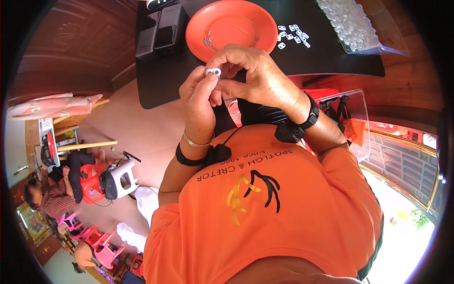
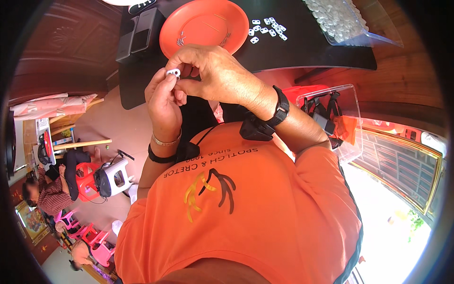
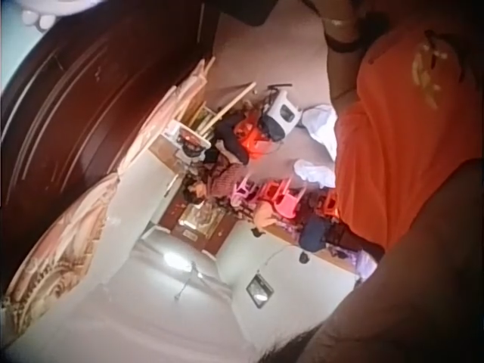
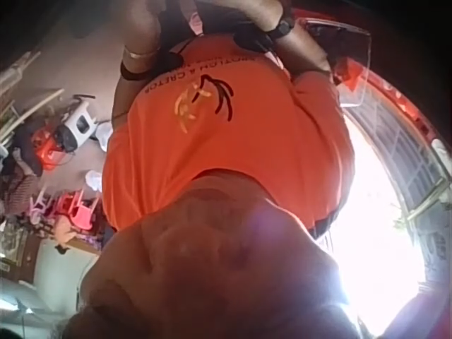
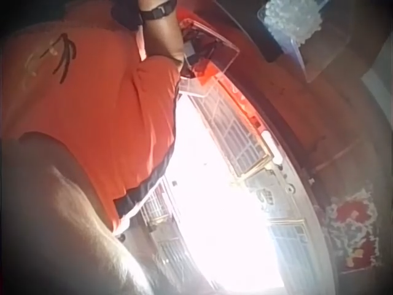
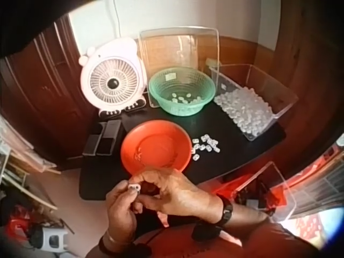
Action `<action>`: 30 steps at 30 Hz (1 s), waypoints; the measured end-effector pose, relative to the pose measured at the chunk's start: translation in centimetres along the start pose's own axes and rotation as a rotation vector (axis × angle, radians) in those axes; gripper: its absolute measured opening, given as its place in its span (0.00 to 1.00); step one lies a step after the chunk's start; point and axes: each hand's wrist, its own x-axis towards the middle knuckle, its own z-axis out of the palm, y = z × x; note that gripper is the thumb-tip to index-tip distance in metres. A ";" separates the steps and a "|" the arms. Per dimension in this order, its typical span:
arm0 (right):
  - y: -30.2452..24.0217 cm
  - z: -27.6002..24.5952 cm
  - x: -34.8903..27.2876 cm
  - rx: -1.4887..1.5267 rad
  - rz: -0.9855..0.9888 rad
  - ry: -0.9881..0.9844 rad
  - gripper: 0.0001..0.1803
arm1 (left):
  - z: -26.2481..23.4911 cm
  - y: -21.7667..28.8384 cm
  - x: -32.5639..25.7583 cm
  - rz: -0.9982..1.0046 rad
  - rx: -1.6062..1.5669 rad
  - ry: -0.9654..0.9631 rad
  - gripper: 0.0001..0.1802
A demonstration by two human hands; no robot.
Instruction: Assembling small white plastic connector components by hand.
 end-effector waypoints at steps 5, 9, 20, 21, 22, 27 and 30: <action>0.2 0.6 -0.1 -0.081 -0.059 0.073 0.15 | 0.5 0.0 0.0 0.004 0.035 0.058 0.11; 0.6 1.0 -0.3 -0.261 -0.157 0.096 0.15 | 0.3 -0.3 0.0 0.016 0.026 0.042 0.13; 0.8 1.4 -0.5 -0.168 -0.094 0.082 0.10 | -0.1 -1.0 0.3 0.065 0.038 0.039 0.16; 0.8 1.4 -0.5 -0.187 -0.123 0.092 0.10 | 0.0 -0.9 0.3 0.065 0.012 0.033 0.16; 0.8 1.4 -0.5 -0.207 -0.153 0.104 0.09 | 0.1 -0.8 0.2 0.067 -0.015 0.025 0.16; 0.4 0.9 -0.6 -0.344 -0.260 0.108 0.08 | 0.7 -0.8 -0.2 0.094 0.025 0.045 0.19; 0.1 0.6 -0.6 -0.276 -0.254 0.127 0.10 | 1.0 -0.7 -0.2 0.100 0.006 0.041 0.18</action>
